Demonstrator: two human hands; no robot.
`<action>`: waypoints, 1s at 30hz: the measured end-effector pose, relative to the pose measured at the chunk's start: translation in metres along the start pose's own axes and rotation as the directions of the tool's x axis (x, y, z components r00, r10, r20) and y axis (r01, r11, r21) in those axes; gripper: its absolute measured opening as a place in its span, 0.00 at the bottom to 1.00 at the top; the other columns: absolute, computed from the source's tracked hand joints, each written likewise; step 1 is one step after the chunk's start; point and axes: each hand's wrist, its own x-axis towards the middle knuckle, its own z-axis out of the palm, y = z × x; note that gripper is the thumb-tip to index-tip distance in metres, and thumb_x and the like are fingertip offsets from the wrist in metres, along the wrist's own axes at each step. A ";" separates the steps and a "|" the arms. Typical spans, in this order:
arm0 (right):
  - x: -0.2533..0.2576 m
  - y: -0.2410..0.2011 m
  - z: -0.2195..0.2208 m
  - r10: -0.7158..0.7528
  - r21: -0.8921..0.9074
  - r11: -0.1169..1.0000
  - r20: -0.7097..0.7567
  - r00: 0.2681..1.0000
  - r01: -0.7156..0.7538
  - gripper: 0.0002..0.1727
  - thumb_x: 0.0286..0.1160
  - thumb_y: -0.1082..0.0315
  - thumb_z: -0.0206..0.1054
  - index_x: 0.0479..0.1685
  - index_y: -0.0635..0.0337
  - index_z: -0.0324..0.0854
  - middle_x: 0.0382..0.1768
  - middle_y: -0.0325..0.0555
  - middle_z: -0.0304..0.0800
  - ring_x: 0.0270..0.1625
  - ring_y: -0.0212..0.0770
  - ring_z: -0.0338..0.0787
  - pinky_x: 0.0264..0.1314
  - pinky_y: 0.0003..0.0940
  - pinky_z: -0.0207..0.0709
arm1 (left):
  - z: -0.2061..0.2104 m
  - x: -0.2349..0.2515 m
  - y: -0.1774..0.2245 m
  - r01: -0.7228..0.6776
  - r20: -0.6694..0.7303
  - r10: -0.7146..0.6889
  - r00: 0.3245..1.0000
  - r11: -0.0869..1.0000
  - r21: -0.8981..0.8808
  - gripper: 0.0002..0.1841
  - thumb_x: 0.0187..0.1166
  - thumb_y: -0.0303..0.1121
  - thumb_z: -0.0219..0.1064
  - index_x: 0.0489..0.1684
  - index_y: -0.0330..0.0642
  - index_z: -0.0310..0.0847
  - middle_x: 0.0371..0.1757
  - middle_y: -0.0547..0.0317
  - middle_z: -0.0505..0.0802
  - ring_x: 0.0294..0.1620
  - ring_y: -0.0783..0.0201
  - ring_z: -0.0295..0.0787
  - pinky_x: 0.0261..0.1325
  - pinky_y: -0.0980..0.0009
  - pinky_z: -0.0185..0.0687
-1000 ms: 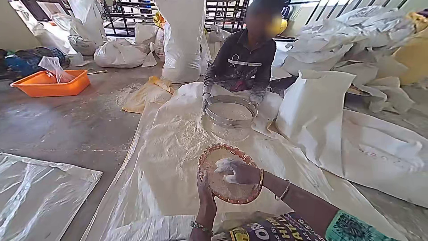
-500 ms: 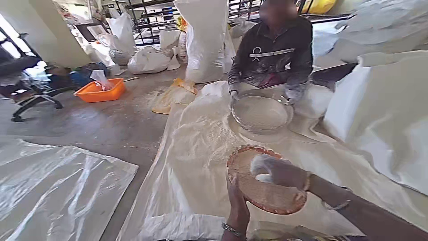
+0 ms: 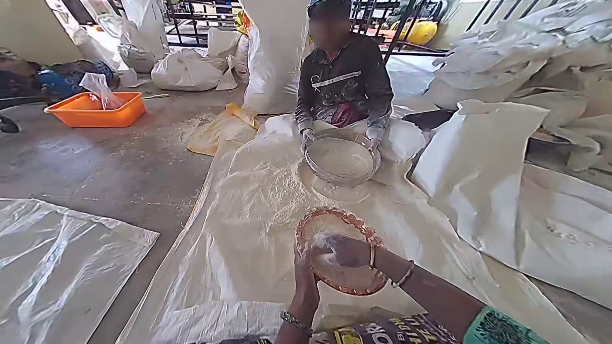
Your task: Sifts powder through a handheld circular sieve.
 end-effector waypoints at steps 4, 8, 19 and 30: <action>-0.012 -0.015 0.008 0.181 -0.221 0.965 0.181 0.967 -0.139 0.28 0.84 0.68 0.63 0.79 0.77 0.69 0.81 0.74 0.69 0.87 0.68 0.65 0.90 0.58 0.53 | 0.000 0.001 -0.004 0.050 -0.031 -0.051 0.998 0.999 -0.017 0.29 0.95 0.38 0.42 0.95 0.53 0.39 0.76 0.36 0.76 0.61 0.49 0.82 0.54 0.55 0.81; -0.043 0.009 -0.008 0.109 -0.067 0.990 -0.155 0.982 -0.121 0.19 0.81 0.71 0.64 0.69 0.67 0.83 0.75 0.65 0.79 0.83 0.60 0.74 0.88 0.53 0.60 | -0.001 0.004 0.001 0.016 -0.068 -0.019 0.998 0.999 -0.051 0.31 0.95 0.39 0.45 0.95 0.53 0.38 0.79 0.35 0.73 0.66 0.47 0.80 0.59 0.52 0.80; -0.075 0.054 0.051 0.321 0.350 0.936 -0.809 0.491 -0.036 0.23 0.70 0.65 0.70 0.61 0.73 0.85 0.69 0.69 0.84 0.76 0.65 0.79 0.80 0.58 0.70 | -0.005 0.005 -0.008 -0.001 -0.031 0.001 1.000 1.000 0.010 0.31 0.94 0.36 0.45 0.96 0.50 0.37 0.86 0.38 0.66 0.75 0.49 0.74 0.69 0.53 0.75; -0.069 0.086 0.102 0.669 0.897 0.313 -0.441 0.598 0.311 0.34 0.85 0.65 0.52 0.90 0.67 0.53 0.84 0.56 0.67 0.79 0.34 0.74 0.79 0.30 0.71 | -0.015 0.009 -0.014 0.025 0.056 -0.041 0.998 0.967 0.252 0.24 0.92 0.36 0.46 0.84 0.37 0.56 0.66 0.50 0.82 0.58 0.66 0.84 0.59 0.68 0.82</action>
